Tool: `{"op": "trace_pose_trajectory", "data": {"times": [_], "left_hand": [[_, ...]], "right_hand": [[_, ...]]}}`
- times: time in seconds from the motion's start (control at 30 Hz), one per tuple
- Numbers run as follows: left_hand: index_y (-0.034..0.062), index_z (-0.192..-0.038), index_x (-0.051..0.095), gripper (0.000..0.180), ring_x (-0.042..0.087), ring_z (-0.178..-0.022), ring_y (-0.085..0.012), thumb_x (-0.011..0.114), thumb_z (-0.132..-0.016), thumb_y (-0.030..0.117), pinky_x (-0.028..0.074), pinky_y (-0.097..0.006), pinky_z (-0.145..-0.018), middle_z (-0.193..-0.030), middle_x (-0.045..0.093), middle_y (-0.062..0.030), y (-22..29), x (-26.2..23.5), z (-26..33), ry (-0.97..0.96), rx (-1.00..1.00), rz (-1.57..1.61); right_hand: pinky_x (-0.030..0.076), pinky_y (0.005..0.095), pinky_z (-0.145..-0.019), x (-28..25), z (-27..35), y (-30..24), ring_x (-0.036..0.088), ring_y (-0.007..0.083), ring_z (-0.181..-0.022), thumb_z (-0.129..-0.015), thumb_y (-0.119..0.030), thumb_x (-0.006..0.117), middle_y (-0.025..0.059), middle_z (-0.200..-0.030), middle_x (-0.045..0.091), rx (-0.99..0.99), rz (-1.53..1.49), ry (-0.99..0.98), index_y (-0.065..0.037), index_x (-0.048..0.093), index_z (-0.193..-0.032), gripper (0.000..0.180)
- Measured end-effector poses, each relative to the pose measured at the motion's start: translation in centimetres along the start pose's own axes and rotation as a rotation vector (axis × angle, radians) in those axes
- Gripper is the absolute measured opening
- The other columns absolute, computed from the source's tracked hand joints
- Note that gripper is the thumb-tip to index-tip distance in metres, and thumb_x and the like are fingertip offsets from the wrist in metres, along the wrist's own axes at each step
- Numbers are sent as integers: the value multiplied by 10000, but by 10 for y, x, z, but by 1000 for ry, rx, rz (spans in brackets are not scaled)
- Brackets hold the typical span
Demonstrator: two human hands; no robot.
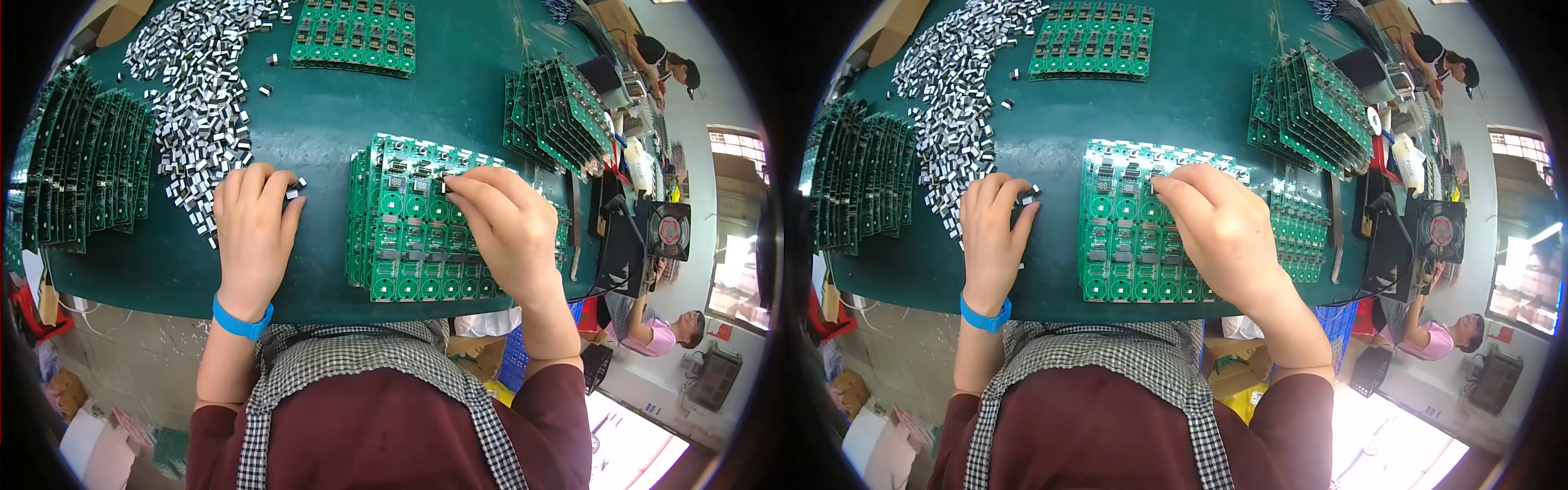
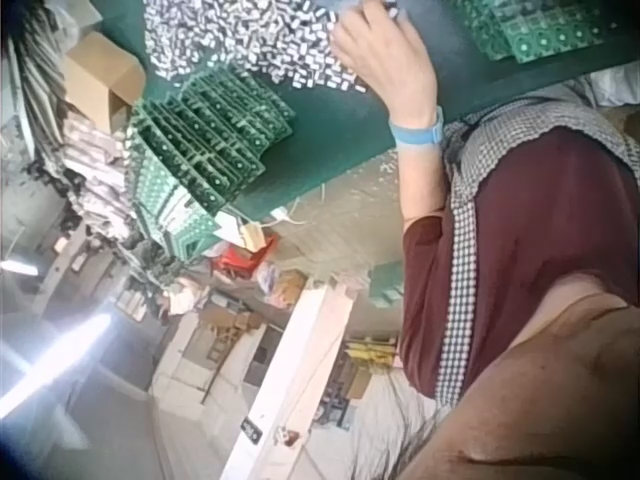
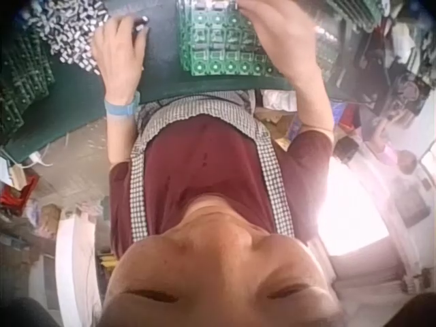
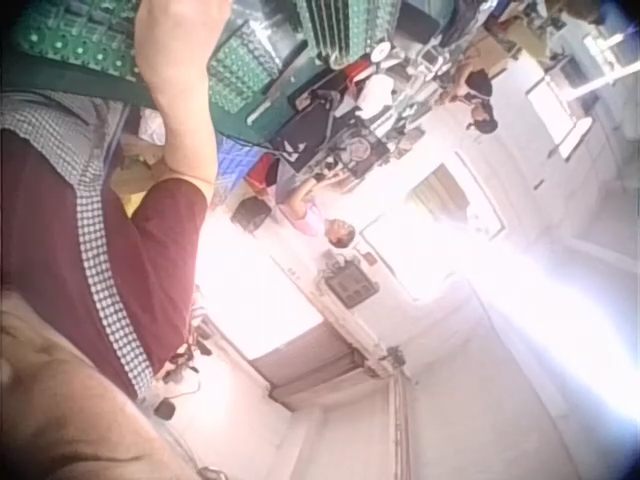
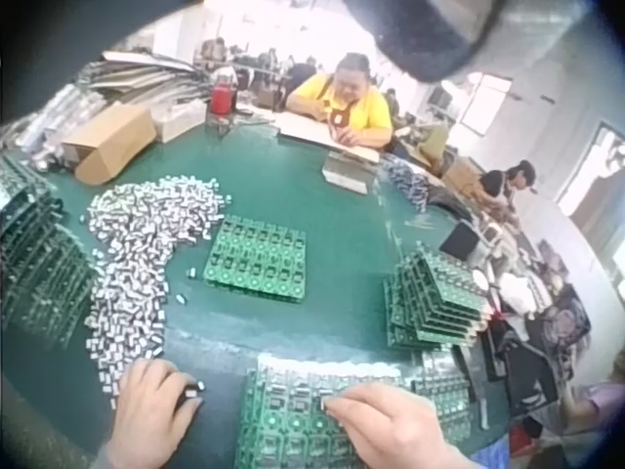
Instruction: The person assembles circuit boards by taking electronic display components from a pile on the table and inserting them into the circuit boards by hand.
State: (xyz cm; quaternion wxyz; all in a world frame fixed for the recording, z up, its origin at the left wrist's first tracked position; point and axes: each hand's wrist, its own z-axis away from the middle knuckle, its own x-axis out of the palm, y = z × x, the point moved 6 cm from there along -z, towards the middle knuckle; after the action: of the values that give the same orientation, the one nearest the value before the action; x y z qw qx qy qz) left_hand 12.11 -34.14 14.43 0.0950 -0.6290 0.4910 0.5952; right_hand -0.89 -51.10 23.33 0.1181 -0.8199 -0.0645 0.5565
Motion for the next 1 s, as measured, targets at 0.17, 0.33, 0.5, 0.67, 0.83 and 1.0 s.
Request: {"op": "trace_pose_trajectory", "data": {"times": [0.17,0.33,0.5,0.67,0.83,1.0], "left_hand": [[69,-918,620,208,493,-888,-241,725,-741,100,363,-379,-824,-908,532,-54,5,-2,-1,78,22,0],[71,-886,630,164,499,-899,-240,716,-748,91,356,-376,-838,-906,540,-52,4,0,-2,46,14,-11],[57,-863,630,134,506,-916,-246,703,-752,73,357,-377,-855,-910,552,-54,2,1,-1,57,26,-3],[45,-862,626,129,516,-962,-248,698,-756,54,354,-383,-878,-931,592,-55,2,-7,2,141,54,30],[42,-830,644,143,586,-847,-241,728,-716,29,438,-356,-800,-857,637,-60,18,-31,7,151,19,376],[26,-863,659,208,633,-752,-255,741,-678,-21,500,-332,-668,-825,663,-91,51,-50,16,89,185,752]], "right_hand": [[518,341,-617,1,-2,0,636,249,-732,-728,18,671,74,-850,625,-15,-14,-32,-30,661,-913,190],[517,344,-617,0,-4,0,637,252,-730,-728,16,671,75,-847,627,-4,-21,-51,-27,663,-904,181],[517,339,-611,3,-4,-2,637,249,-728,-723,15,673,76,-834,623,1,-23,-57,-23,664,-892,173],[520,330,-610,5,-2,-3,636,241,-720,-717,14,677,76,-821,617,-26,-12,-55,-22,667,-888,174],[528,320,-615,1,4,-14,642,240,-751,-705,-25,731,82,-880,628,-23,82,22,-31,674,-961,263],[543,317,-688,-1,7,-53,661,244,-832,-712,-56,769,121,-975,652,26,-479,-41,-39,661,-1071,375]]}}
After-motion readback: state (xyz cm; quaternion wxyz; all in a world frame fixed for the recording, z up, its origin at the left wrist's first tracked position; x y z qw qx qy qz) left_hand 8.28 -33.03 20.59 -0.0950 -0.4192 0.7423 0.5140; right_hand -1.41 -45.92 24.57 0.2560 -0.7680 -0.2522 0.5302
